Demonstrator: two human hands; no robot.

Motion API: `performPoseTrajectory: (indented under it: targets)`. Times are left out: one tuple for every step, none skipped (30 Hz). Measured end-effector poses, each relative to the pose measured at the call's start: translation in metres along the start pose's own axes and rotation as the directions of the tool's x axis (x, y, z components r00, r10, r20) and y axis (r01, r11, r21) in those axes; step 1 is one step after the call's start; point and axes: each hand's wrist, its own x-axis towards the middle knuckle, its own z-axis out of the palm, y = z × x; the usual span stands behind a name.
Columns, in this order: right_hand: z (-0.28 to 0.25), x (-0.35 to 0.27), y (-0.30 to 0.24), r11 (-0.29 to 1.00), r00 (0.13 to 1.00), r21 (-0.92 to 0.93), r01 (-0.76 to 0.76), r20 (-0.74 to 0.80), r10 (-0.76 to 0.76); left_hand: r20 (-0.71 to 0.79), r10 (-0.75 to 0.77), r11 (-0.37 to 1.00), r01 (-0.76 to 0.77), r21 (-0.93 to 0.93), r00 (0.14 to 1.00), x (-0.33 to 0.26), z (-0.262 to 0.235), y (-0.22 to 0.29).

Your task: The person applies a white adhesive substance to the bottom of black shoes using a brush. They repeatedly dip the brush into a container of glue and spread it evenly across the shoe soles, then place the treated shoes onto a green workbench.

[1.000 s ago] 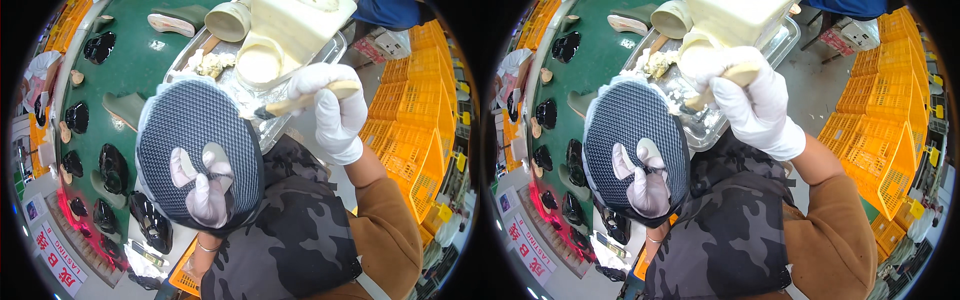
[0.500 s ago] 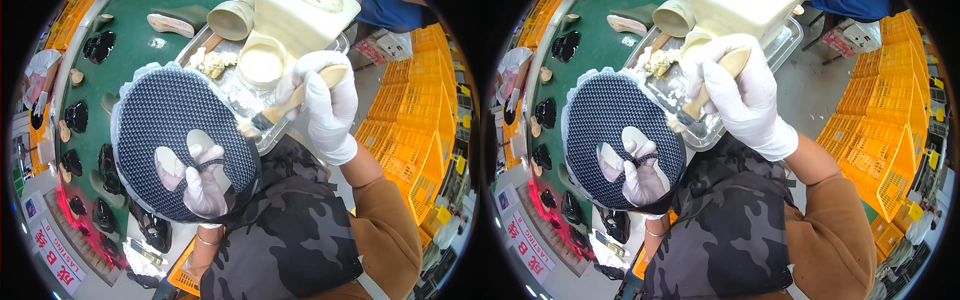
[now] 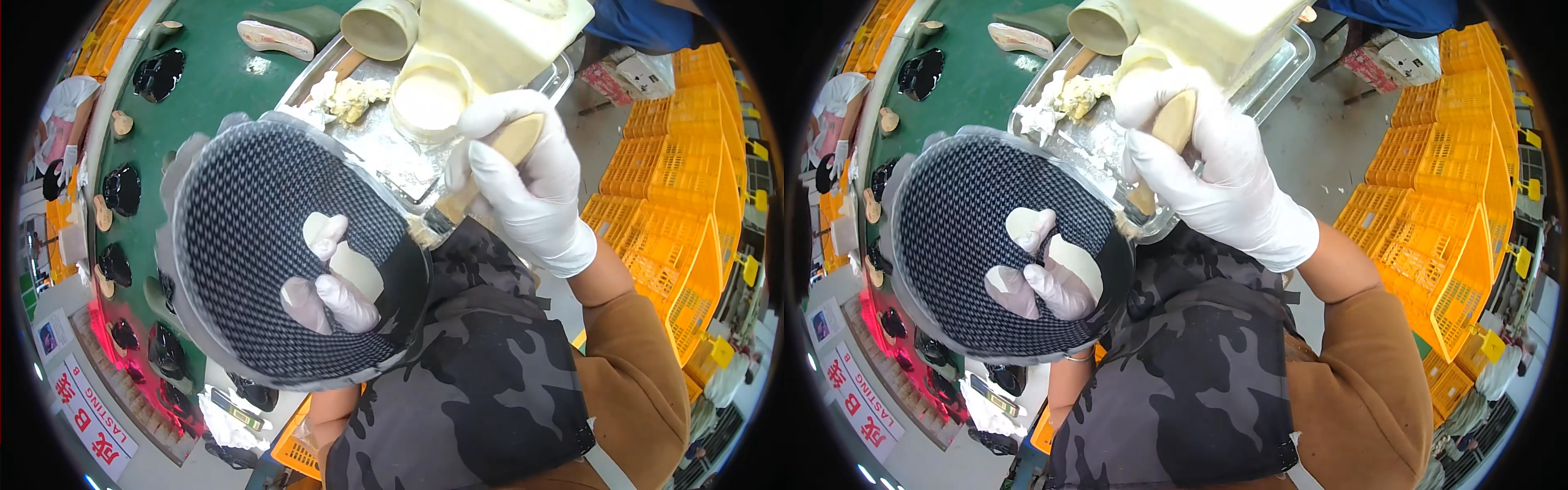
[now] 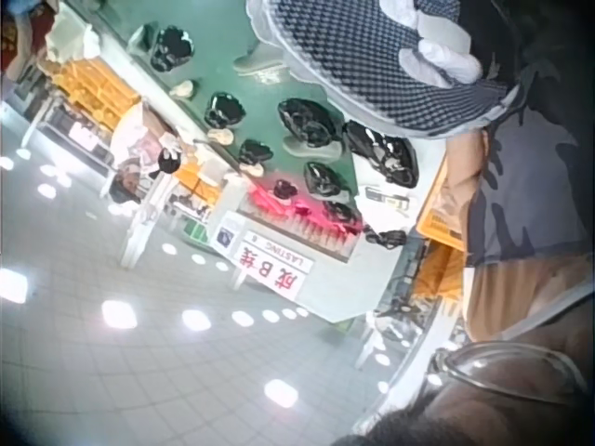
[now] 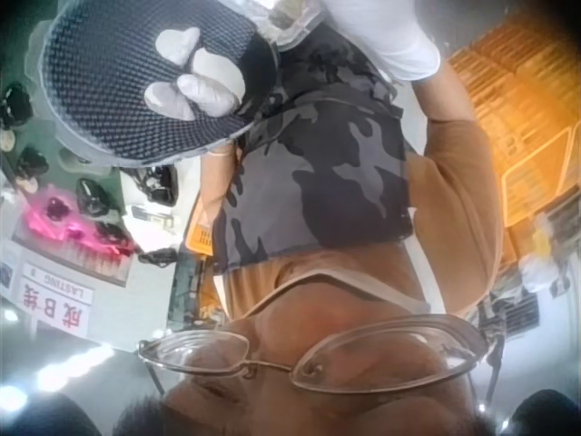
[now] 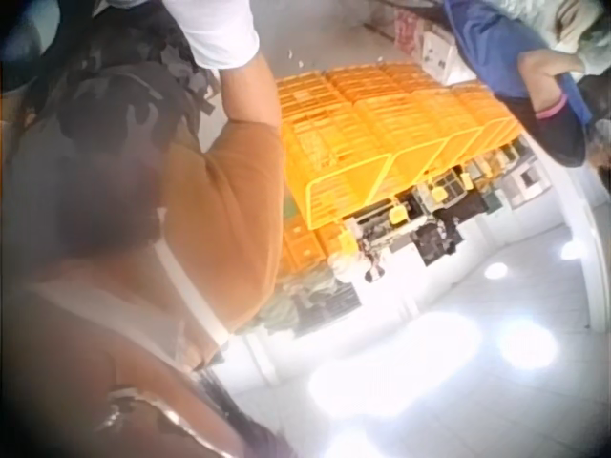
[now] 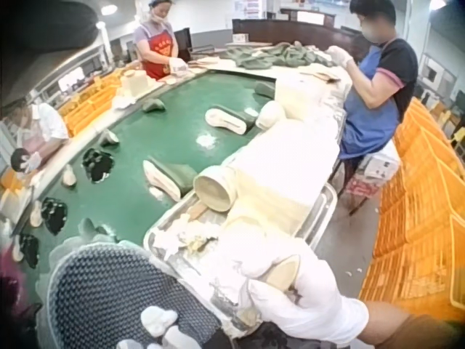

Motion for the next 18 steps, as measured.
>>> performPoseTrajectory:
  targets:
    - [0.002, 0.001, -0.001, 0.996, 0.998, 0.09, 0.019, -0.069, -0.013, 0.085, 0.14, 0.986, -0.131, -0.101, 0.986, 0.006, -0.001, -0.004]
    - [0.007, 0.003, -0.001, 0.983, 0.99, 0.179, 0.044, -0.137, -0.019, 0.169, 0.275, 0.946, -0.235, -0.224, 0.946, 0.012, -0.002, -0.008]
    - [0.01, 0.006, -0.001, 0.963, 0.977, 0.258, 0.078, -0.21, -0.023, 0.242, 0.234, 0.972, -0.219, -0.089, 0.941, 0.015, -0.008, -0.007]
    - [0.012, 0.009, -0.001, 0.974, 0.977, 0.205, 0.1, -0.205, -0.057, 0.309, 0.186, 0.975, -0.213, 0.057, 0.933, 0.02, -0.017, -0.003]
    - [0.013, 0.013, 0.002, 0.981, 0.976, 0.152, 0.122, -0.198, -0.09, 0.366, 0.128, 0.956, -0.213, 0.201, 0.922, 0.024, -0.026, 0.001]
    - [0.015, 0.014, 0.006, 0.985, 0.976, 0.101, 0.142, -0.182, -0.122, 0.405, 0.061, 0.913, -0.215, 0.346, 0.912, 0.026, -0.035, 0.005]
    - [0.014, 0.011, 0.009, 0.995, 0.981, -0.025, 0.093, -0.166, -0.096, 0.434, -0.013, 0.848, -0.22, 0.481, 0.901, 0.028, -0.041, 0.007]
    - [0.012, 0.009, 0.007, 0.998, 0.99, -0.041, 0.047, -0.133, -0.052, 0.386, -0.061, 0.843, -0.16, 0.514, 0.92, 0.029, -0.04, 0.008]
    - [0.01, 0.006, 0.004, 0.998, 0.995, -0.06, 0.001, -0.103, -0.007, 0.336, -0.106, 0.835, -0.1, 0.542, 0.936, 0.03, -0.039, 0.009]
    - [0.01, 0.004, 0.002, 0.999, 0.995, -0.037, -0.031, -0.097, 0.028, 0.215, -0.14, 0.889, 0.027, 0.458, 0.966, 0.028, -0.032, 0.008]
    - [0.01, 0.003, -0.001, 0.998, 0.994, -0.015, -0.064, -0.089, 0.062, 0.096, -0.187, 0.925, 0.142, 0.352, 0.978, 0.026, -0.02, 0.008]
    - [0.009, 0.002, -0.003, 0.995, 0.991, 0.006, -0.1, -0.085, 0.1, 0.067, -0.188, 0.922, 0.153, 0.356, 0.98, 0.04, 0.002, 0.03]
    - [0.01, 0.004, -0.009, 0.996, 0.991, 0.006, -0.09, -0.096, 0.091, 0.024, -0.184, 0.916, 0.163, 0.366, 0.983, 0.053, 0.022, 0.057]
    - [0.013, 0.006, -0.01, 0.998, 0.993, 0.021, -0.059, -0.103, 0.061, -0.019, -0.179, 0.91, 0.173, 0.377, 0.984, 0.066, 0.042, 0.082]
    - [0.008, 0.006, -0.005, 0.999, 0.987, 0.004, -0.039, -0.159, 0.039, 0.024, -0.179, 0.918, 0.158, 0.365, 0.984, 0.069, 0.047, 0.074]
    - [0.01, 0.008, 0.001, 1.0, 0.982, 0.018, 0.012, -0.188, -0.008, 0.044, -0.167, 0.917, 0.138, 0.373, 0.985, 0.071, 0.048, 0.074]
    - [0.009, 0.009, 0.004, 1.0, 0.984, -0.006, 0.024, -0.174, -0.025, 0.065, -0.155, 0.917, 0.119, 0.381, 0.986, 0.073, 0.049, 0.073]
    - [0.012, 0.011, 0.004, 0.999, 0.99, -0.014, 0.043, -0.137, -0.045, 0.062, -0.136, 0.909, 0.1, 0.404, 0.989, 0.074, 0.046, 0.077]
